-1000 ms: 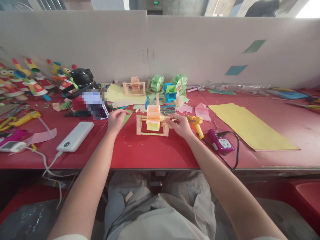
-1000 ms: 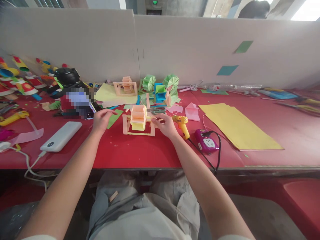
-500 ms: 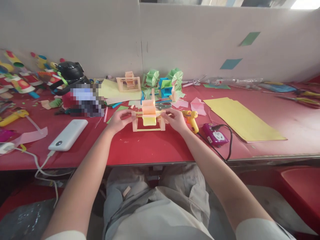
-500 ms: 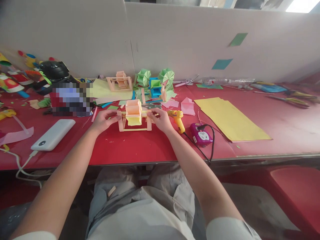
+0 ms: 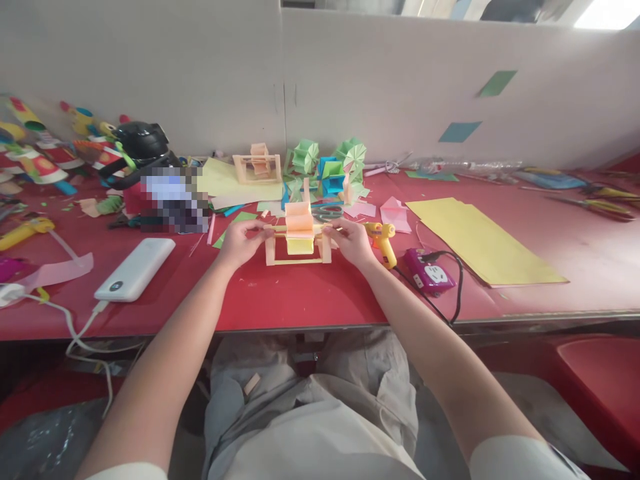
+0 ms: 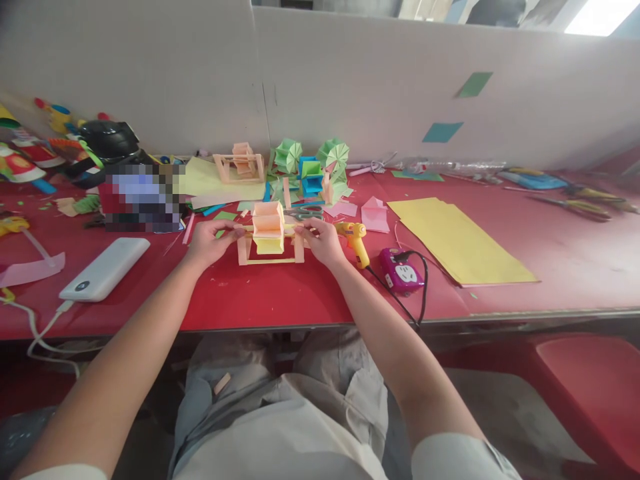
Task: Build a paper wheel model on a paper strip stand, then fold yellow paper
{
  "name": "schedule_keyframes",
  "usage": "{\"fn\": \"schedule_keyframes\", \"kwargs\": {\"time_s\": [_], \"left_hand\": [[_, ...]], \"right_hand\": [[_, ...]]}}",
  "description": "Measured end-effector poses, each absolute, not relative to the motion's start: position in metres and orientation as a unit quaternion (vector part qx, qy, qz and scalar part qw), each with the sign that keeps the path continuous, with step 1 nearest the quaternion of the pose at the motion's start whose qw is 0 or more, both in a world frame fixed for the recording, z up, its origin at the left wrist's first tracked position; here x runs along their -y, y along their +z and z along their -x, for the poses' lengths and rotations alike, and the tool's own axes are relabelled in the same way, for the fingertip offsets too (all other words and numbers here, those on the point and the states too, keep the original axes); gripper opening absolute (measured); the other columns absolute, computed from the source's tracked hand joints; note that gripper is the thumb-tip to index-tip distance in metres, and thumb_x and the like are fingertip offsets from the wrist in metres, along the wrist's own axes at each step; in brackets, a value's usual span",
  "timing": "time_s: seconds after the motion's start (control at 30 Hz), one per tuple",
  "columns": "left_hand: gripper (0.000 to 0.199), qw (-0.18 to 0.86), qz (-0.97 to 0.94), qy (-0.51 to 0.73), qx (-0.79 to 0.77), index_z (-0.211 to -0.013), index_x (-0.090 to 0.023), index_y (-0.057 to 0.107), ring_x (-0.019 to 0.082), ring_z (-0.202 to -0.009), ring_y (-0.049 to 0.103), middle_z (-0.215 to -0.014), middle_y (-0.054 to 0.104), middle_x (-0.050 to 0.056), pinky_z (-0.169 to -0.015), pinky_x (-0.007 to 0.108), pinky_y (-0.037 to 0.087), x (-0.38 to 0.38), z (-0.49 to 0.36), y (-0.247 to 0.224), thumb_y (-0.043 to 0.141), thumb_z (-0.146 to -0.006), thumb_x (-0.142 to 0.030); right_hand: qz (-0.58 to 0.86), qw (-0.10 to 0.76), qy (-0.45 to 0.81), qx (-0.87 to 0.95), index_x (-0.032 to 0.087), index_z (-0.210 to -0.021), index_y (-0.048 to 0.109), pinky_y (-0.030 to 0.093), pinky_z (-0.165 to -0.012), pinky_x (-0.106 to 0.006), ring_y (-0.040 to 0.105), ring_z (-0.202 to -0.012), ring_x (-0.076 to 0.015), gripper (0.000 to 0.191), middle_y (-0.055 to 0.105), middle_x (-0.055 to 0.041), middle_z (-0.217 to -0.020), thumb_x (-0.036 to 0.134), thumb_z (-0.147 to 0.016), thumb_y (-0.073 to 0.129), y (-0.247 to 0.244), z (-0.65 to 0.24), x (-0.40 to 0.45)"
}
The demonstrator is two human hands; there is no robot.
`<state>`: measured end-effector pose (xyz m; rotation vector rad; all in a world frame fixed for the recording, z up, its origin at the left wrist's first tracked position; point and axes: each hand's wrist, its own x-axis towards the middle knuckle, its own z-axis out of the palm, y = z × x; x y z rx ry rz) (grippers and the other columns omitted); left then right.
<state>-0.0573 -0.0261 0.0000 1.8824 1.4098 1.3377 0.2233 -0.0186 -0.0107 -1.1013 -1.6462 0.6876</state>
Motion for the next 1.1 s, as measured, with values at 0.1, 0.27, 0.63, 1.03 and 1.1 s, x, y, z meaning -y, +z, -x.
{"fn": "schedule_keyframes", "kwargs": {"time_s": [0.1, 0.27, 0.63, 1.03, 1.1], "left_hand": [[0.037, 0.222, -0.681, 0.485, -0.501, -0.077, -0.022, 0.077, 0.026, -0.088, 0.071, -0.086, 0.078, 0.007, -0.083, 0.036, 0.053, 0.0261, 0.0556, 0.0002, 0.075, -0.074, -0.059], [0.038, 0.221, -0.663, 0.503, -0.508, -0.075, -0.022, 0.074, 0.026, -0.085, 0.071, -0.082, 0.077, 0.007, -0.083, 0.037, 0.053, 0.0244, 0.0567, -0.0010, 0.074, -0.074, -0.060], [0.048, 0.278, -0.668, 0.485, -0.491, -0.087, -0.019, 0.077, 0.027, -0.096, 0.071, -0.098, 0.078, 0.010, -0.087, 0.035, 0.055, 0.0233, 0.0556, -0.0041, 0.080, -0.067, -0.063], [0.031, 0.257, -0.662, 0.487, -0.509, -0.077, -0.021, 0.080, 0.027, -0.089, 0.072, -0.087, 0.079, 0.005, -0.083, 0.035, 0.055, 0.0241, 0.0554, -0.0044, 0.079, -0.073, -0.052], [0.037, 0.269, -0.661, 0.491, -0.499, -0.080, -0.021, 0.080, 0.027, -0.093, 0.072, -0.091, 0.079, 0.006, -0.086, 0.036, 0.055, 0.0231, 0.0556, -0.0056, 0.080, -0.071, -0.056]], "right_hand": [[0.450, 0.501, 0.301, 0.675, 0.020, -0.075, 0.067, 0.044, -0.059, -0.028, 0.055, -0.066, -0.0145, 0.040, 0.063, -0.0016, -0.073, 0.059, -0.080, 0.069, -0.0108, -0.2235, 0.0191], [0.429, 0.491, 0.331, 0.682, 0.020, -0.094, 0.072, 0.048, -0.062, -0.029, 0.060, -0.073, -0.0169, 0.041, 0.067, -0.0044, -0.085, 0.058, -0.078, 0.072, -0.0108, -0.2226, 0.0200], [0.418, 0.508, 0.305, 0.688, 0.019, -0.081, 0.070, 0.048, -0.066, -0.029, 0.060, -0.079, -0.0175, 0.031, 0.067, -0.0035, -0.084, 0.051, -0.083, 0.069, -0.0172, -0.2252, 0.0147], [0.414, 0.506, 0.288, 0.700, 0.020, -0.081, 0.072, 0.050, -0.065, -0.029, 0.061, -0.077, -0.0171, 0.035, 0.069, -0.0045, -0.089, 0.055, -0.082, 0.070, -0.0186, -0.2241, 0.0144], [0.414, 0.509, 0.284, 0.699, 0.019, -0.078, 0.071, 0.049, -0.064, -0.028, 0.061, -0.076, -0.0168, 0.036, 0.069, -0.0046, -0.089, 0.056, -0.082, 0.070, -0.0197, -0.2247, 0.0130]]}}
